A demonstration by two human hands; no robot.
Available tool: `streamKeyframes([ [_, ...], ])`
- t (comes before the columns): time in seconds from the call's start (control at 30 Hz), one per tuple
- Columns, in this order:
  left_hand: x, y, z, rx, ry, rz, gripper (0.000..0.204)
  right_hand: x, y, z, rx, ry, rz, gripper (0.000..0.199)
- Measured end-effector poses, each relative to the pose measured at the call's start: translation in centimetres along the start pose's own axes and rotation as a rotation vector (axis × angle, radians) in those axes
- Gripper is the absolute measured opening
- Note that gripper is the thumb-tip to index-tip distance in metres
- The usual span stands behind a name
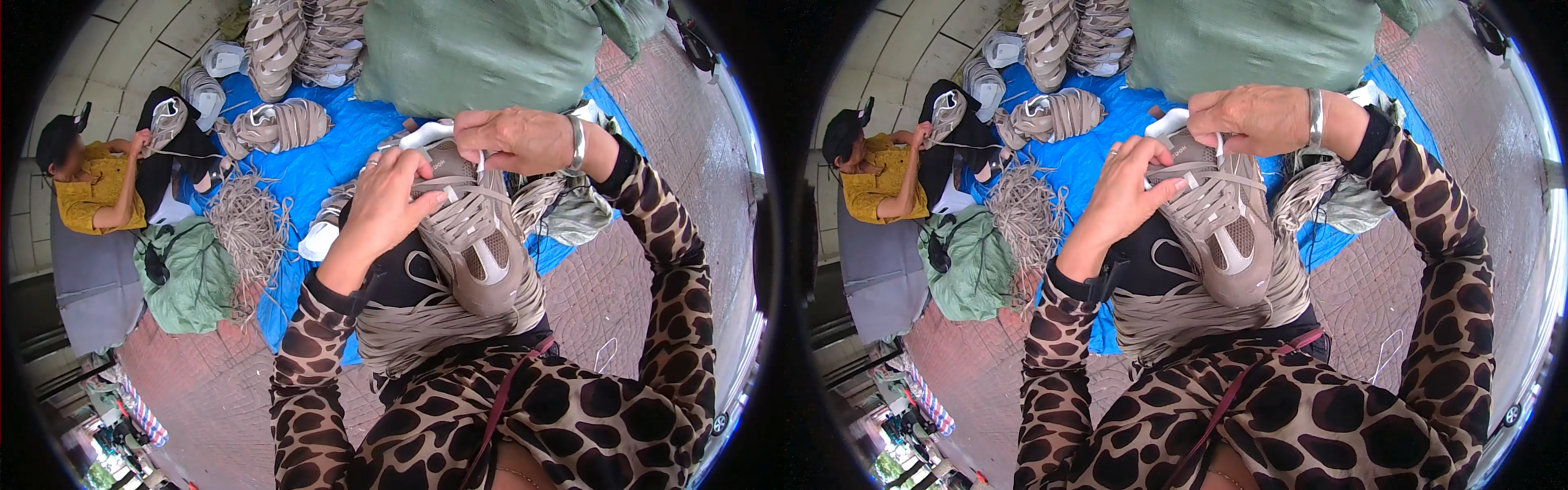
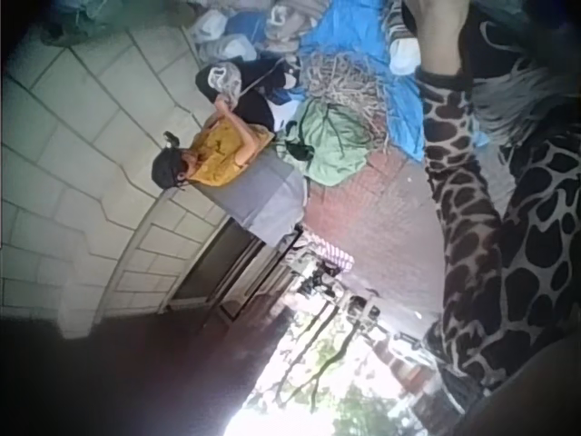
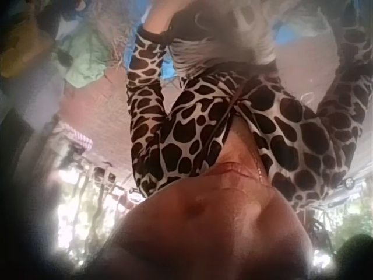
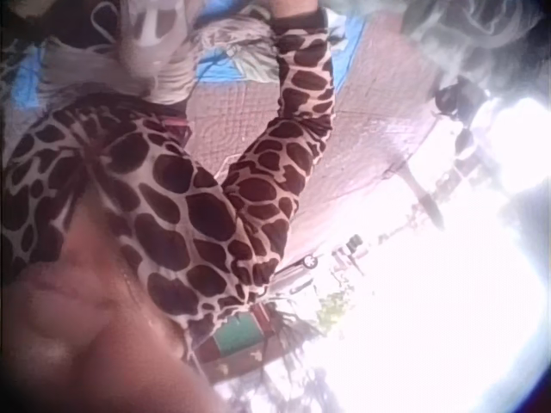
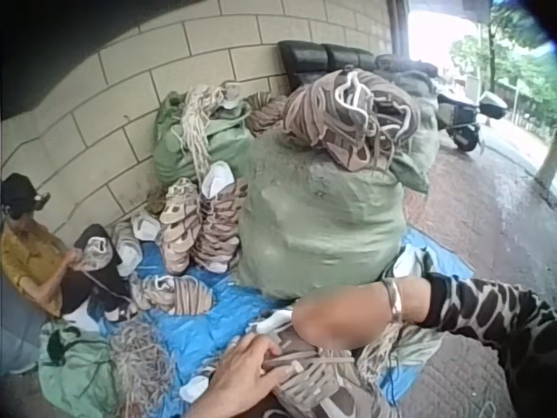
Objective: The person sits on a blue tarp and wraps beige shoelaces around a beige Reebok sneaker. They repeatedly thread the laces through the eyelets and around the shoe's upper, securing it tightly. Another person is visible in the background performing a similar task.
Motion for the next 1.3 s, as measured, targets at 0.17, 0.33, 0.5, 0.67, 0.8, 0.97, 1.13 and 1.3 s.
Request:
streamKeyframes([
  [0.17, -0.7, -0.3, 1.0, 0.117, -0.088, 0.185, 0.027, -0.1, -0.1, -0.2, -0.038, -0.006, 0.124, 0.023],
  [0.33, -2.8, 0.8, 1.9, 0.202, -0.037, -0.003, 0.023, -0.4, -0.5, 0.0, -0.064, -0.026, 0.149, 0.022],
  [0.5, -3.8, 0.9, 1.7, 0.131, -0.158, 0.048, 0.014, -0.1, -0.3, -0.5, -0.084, -0.04, 0.166, 0.013],
  [0.67, -2.0, -0.3, 2.6, 0.384, 0.058, -0.212, 0.015, 0.1, -1.2, -0.6, -0.14, -0.022, 0.065, 0.009],
  [0.8, -0.4, -0.6, 2.1, 0.57, 0.166, -0.259, 0.02, -1.1, -2.4, -0.4, -0.157, -0.072, 0.257, 0.008],
  [0.97, 3.0, 3.2, -1.7, 0.665, 0.346, -0.297, 0.023, -1.4, -2.8, -0.2, -0.245, -0.121, 0.162, 0.013],
  [1.13, 7.7, 9.2, -9.0, 0.626, 0.573, -0.326, 0.025, -1.4, -2.9, -1.3, -0.358, -0.063, 0.101, 0.014],
  [1.3, 8.1, 17.2, -16.7, 0.402, 0.777, -0.358, 0.023, -1.4, -2.1, -0.7, -0.226, -0.159, 0.211, 0.018],
])
Point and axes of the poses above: each hand's wrist, its own z-axis towards the middle knuckle, its own y-axis out of the back of the hand, x = y × z, the point moved 8 cm from there along z, towards the middle knuckle, and after that the axes turned 1 degree about x, right-handed, at the moved point
